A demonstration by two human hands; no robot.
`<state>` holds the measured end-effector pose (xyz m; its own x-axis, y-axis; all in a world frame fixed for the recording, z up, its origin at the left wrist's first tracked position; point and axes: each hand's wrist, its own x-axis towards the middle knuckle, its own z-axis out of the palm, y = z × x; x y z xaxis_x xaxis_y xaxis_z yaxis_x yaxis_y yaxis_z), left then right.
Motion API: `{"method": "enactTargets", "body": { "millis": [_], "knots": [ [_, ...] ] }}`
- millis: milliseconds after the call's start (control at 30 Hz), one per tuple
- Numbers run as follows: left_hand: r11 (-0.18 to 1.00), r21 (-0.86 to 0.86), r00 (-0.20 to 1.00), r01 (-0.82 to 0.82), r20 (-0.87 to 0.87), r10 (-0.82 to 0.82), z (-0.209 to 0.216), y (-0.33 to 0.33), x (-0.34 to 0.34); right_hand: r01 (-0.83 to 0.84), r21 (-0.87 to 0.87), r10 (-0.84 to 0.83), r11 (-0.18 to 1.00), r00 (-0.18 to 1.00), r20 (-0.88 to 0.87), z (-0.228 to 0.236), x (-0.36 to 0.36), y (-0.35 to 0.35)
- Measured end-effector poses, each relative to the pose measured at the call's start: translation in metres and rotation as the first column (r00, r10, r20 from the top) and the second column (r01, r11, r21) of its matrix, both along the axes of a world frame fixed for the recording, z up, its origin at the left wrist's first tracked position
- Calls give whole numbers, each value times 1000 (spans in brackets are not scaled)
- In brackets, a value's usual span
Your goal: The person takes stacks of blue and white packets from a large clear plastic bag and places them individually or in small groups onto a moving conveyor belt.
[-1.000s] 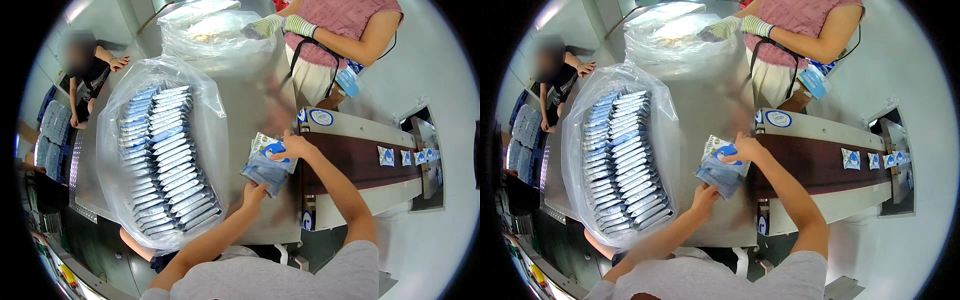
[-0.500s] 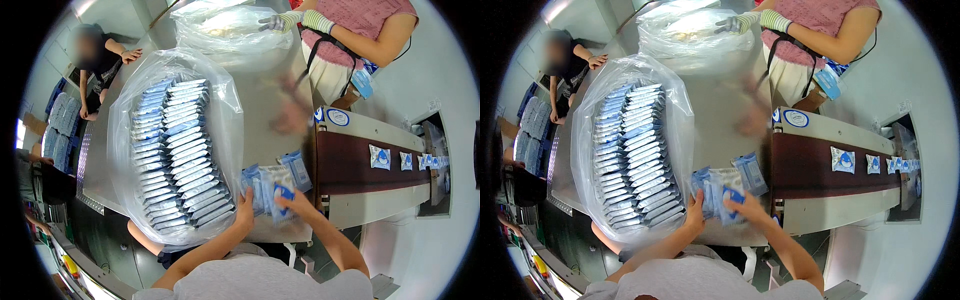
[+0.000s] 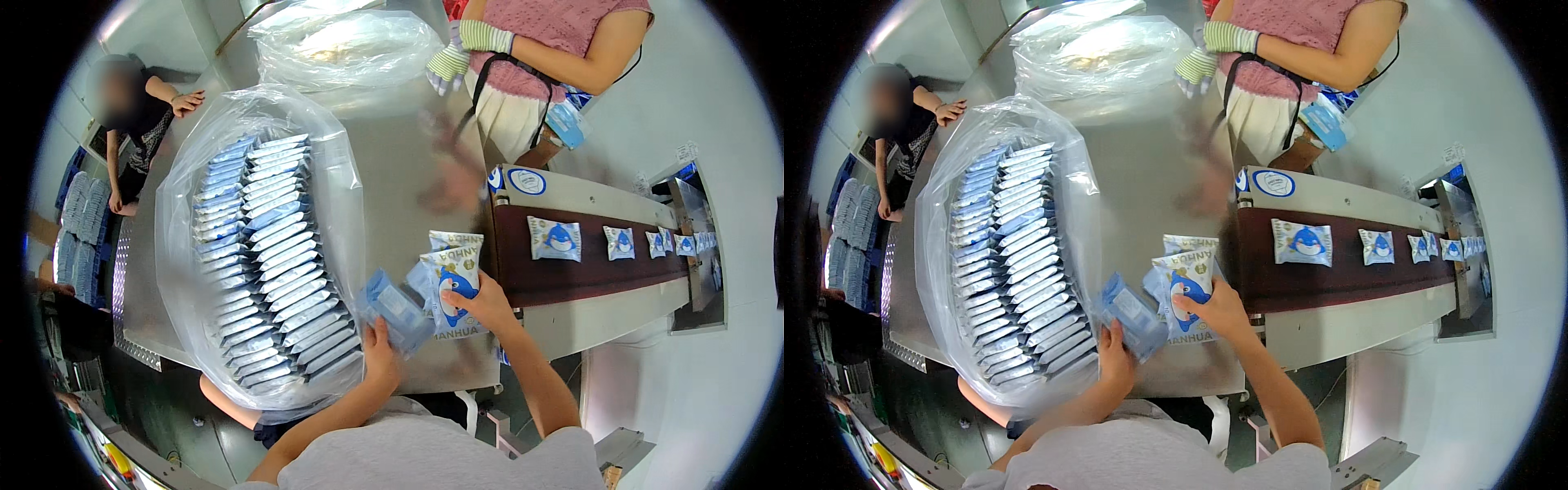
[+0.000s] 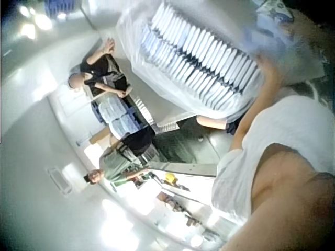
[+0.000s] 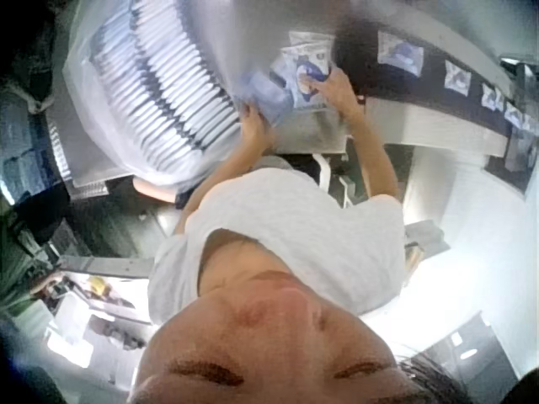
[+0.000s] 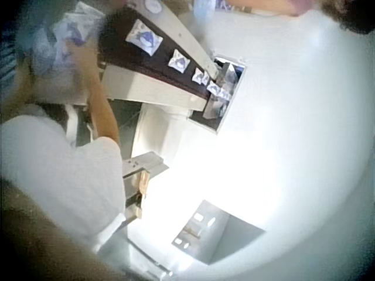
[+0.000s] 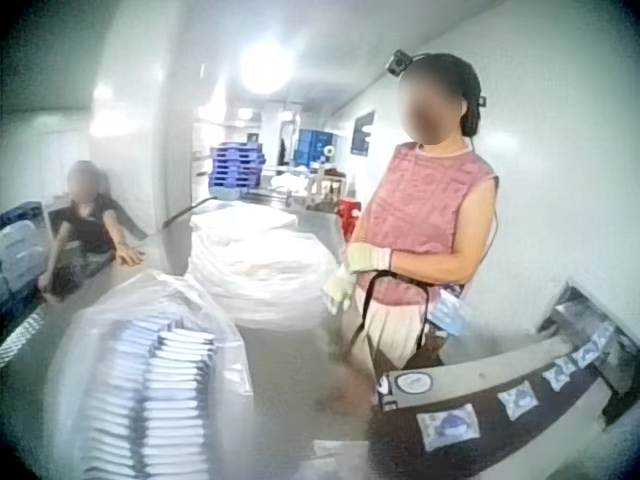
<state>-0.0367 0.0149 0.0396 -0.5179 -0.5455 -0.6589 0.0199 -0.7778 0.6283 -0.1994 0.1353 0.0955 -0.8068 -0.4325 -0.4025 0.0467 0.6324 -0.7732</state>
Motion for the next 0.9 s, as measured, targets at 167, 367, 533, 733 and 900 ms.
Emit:
{"method": "enactTargets", "body": {
  "millis": [167,367,533,733,900],
  "knots": [
    [959,-122,966,257,20,-257,-8,-1,38,-126,548,405,827,810,-423,-20,3,2],
    [961,-40,956,275,-98,-278,4,-2,45,-229,568,421,791,877,-232,-16,9,-6],
    [960,52,944,276,-200,-261,-31,-9,38,-248,118,272,962,916,-295,-16,74,-12],
    [843,-446,825,302,-321,-465,-2,-15,22,-187,-534,148,824,982,-115,0,84,1],
    [420,-904,693,82,-251,-676,38,-16,12,-155,-792,294,590,955,33,-27,82,28]
  ]
}}
